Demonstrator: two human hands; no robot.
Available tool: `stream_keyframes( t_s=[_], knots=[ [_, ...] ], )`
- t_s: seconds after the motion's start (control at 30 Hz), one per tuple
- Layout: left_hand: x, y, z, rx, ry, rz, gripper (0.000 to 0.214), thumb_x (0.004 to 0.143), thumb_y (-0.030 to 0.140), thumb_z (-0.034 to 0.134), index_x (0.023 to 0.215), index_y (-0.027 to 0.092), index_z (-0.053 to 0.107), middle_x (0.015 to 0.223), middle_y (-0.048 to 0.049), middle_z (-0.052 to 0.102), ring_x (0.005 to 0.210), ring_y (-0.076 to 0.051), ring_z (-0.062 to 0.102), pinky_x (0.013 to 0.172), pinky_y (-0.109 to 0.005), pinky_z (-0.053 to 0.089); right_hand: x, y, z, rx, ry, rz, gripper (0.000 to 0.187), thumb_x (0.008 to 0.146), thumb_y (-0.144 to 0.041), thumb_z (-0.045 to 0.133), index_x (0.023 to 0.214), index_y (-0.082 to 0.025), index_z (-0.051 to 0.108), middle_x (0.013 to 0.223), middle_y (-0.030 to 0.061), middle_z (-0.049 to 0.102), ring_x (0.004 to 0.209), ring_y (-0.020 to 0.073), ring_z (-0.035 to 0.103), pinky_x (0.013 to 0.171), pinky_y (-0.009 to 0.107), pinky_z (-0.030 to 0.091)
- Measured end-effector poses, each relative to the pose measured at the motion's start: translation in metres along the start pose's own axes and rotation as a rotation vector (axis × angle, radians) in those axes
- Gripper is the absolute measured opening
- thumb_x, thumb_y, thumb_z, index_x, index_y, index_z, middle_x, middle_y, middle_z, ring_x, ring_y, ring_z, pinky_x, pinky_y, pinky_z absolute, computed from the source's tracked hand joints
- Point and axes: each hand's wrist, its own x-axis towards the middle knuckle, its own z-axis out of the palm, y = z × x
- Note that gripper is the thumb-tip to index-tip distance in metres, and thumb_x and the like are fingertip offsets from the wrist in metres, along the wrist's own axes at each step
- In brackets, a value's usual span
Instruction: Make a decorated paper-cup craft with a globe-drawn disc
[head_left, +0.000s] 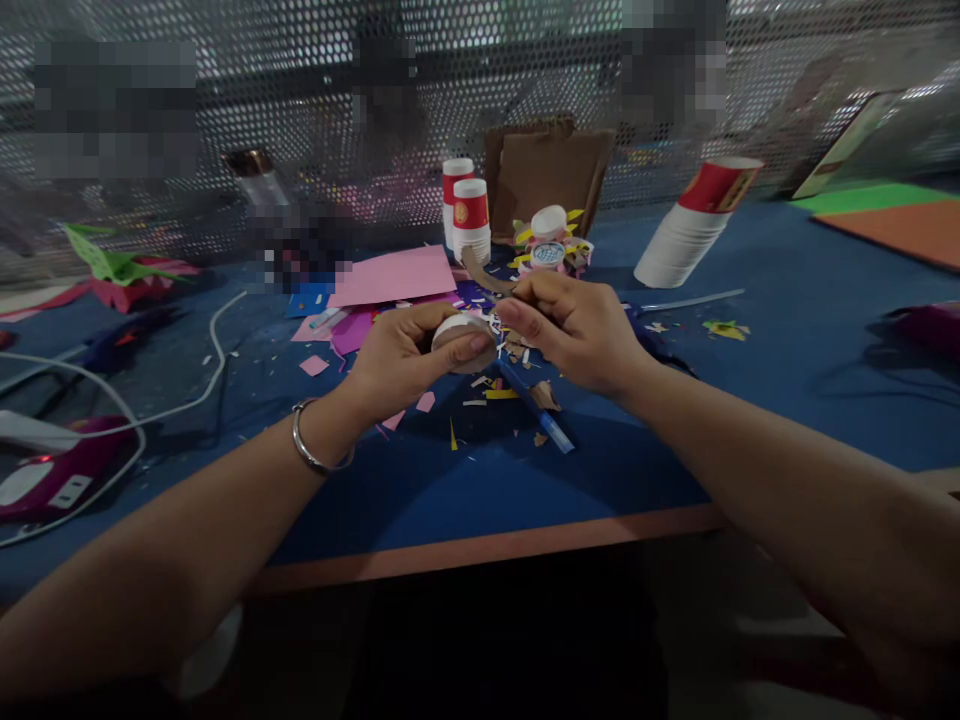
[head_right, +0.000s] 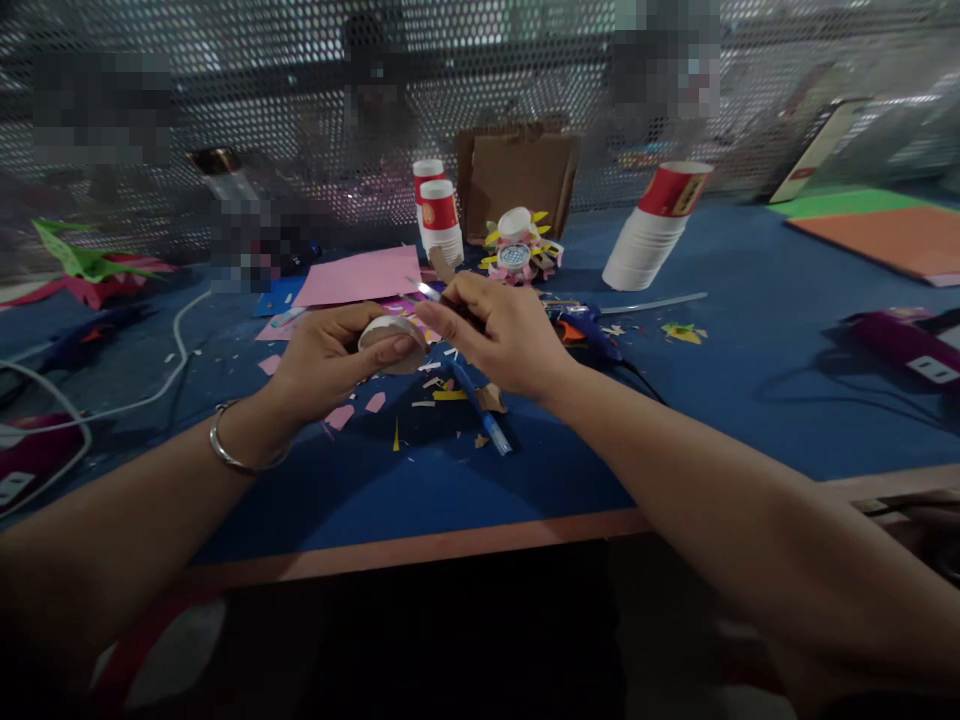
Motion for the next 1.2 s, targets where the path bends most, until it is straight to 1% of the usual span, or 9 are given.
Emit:
stream_keyframes(
  t_s=[0.17,0.33,0.47,0.6,0.7,0.8,0.9,1.03,1.2],
  knots=[
    [0.000,-0.001,0.000,-0.003,0.022,0.037,0.038,0.073,0.050,0.098,0.076,0.018,0.077,0.069,0.0002,0.065,0.062,-0.011,0.048,0.057,-0.025,0.041,0.004,0.007,0.000,0.106,-0.059,0.086,0.066,0.094,-0.085,0.061,0.078,-0.021,0.061,0.069,-0.0021,0.053,0.064,0.0130,0.044,0.060,0.032,0.031],
    [0.000,-0.004,-0.001,0.023,0.032,0.103,0.034,0.073,0.044,0.098,0.076,0.020,0.075,0.067,0.0020,0.063,0.061,-0.011,0.047,0.058,-0.025,0.042,0.003,0.010,0.006,0.241,-0.185,0.105,0.059,0.087,-0.078,0.077,0.087,-0.019,0.067,0.072,-0.0037,0.057,0.065,0.0114,0.047,0.059,0.030,0.032],
    [-0.002,-0.006,-0.003,0.030,0.018,0.096,0.033,0.076,0.046,0.096,0.084,0.019,0.077,0.074,-0.0004,0.069,0.066,-0.012,0.054,0.061,-0.025,0.046,0.003,0.009,0.007,0.264,-0.193,0.062,0.054,0.087,-0.071,0.082,0.088,-0.019,0.065,0.075,-0.0036,0.057,0.067,0.0112,0.049,0.061,0.030,0.035],
    [-0.003,-0.006,-0.004,-0.027,-0.058,0.094,0.034,0.082,0.048,0.090,0.087,0.018,0.075,0.077,-0.0015,0.069,0.069,-0.013,0.057,0.063,-0.025,0.049,0.003,0.008,0.005,0.280,-0.163,0.026,0.050,0.089,-0.066,0.084,0.089,-0.019,0.064,0.077,-0.0038,0.056,0.067,0.0109,0.049,0.061,0.029,0.037],
    [-0.003,-0.007,-0.005,-0.056,-0.091,0.065,0.033,0.083,0.045,0.090,0.089,0.018,0.074,0.078,-0.0012,0.068,0.070,-0.013,0.059,0.064,-0.024,0.050,0.003,0.009,0.004,0.264,-0.146,0.028,0.051,0.089,-0.068,0.082,0.090,-0.020,0.065,0.078,-0.0032,0.058,0.067,0.0112,0.047,0.061,0.030,0.036],
    [-0.002,-0.010,-0.003,-0.129,-0.077,0.006,0.039,0.076,0.043,0.097,0.091,0.017,0.072,0.081,-0.0001,0.068,0.072,-0.012,0.061,0.067,-0.024,0.052,0.003,0.010,0.005,0.256,-0.136,0.037,0.053,0.088,-0.071,0.082,0.089,-0.020,0.066,0.077,-0.0024,0.059,0.068,0.0122,0.048,0.061,0.030,0.035],
    [-0.001,-0.014,0.000,-0.255,-0.030,-0.085,0.045,0.070,0.039,0.101,0.092,0.018,0.068,0.083,0.0011,0.069,0.073,-0.011,0.064,0.070,-0.023,0.056,0.004,0.011,0.004,0.277,-0.151,0.064,0.054,0.085,-0.071,0.084,0.091,-0.020,0.067,0.078,-0.0018,0.061,0.069,0.0128,0.048,0.061,0.030,0.036],
    [-0.001,-0.017,0.004,-0.397,0.038,-0.157,0.047,0.071,0.040,0.101,0.086,0.018,0.061,0.083,0.0020,0.068,0.072,-0.010,0.065,0.071,-0.024,0.058,0.005,0.011,0.003,0.298,-0.192,0.074,0.053,0.086,-0.068,0.084,0.092,-0.018,0.070,0.081,-0.0007,0.062,0.069,0.0122,0.047,0.061,0.030,0.036],
    [0.000,-0.014,0.002,-0.395,0.044,-0.202,0.050,0.064,0.029,0.104,0.088,0.018,0.062,0.083,0.0028,0.070,0.072,-0.009,0.065,0.070,-0.022,0.056,0.007,0.010,0.002,0.287,-0.221,0.084,0.048,0.088,-0.063,0.084,0.093,-0.017,0.071,0.081,0.0000,0.062,0.070,0.0129,0.048,0.063,0.030,0.038]
  ],
)
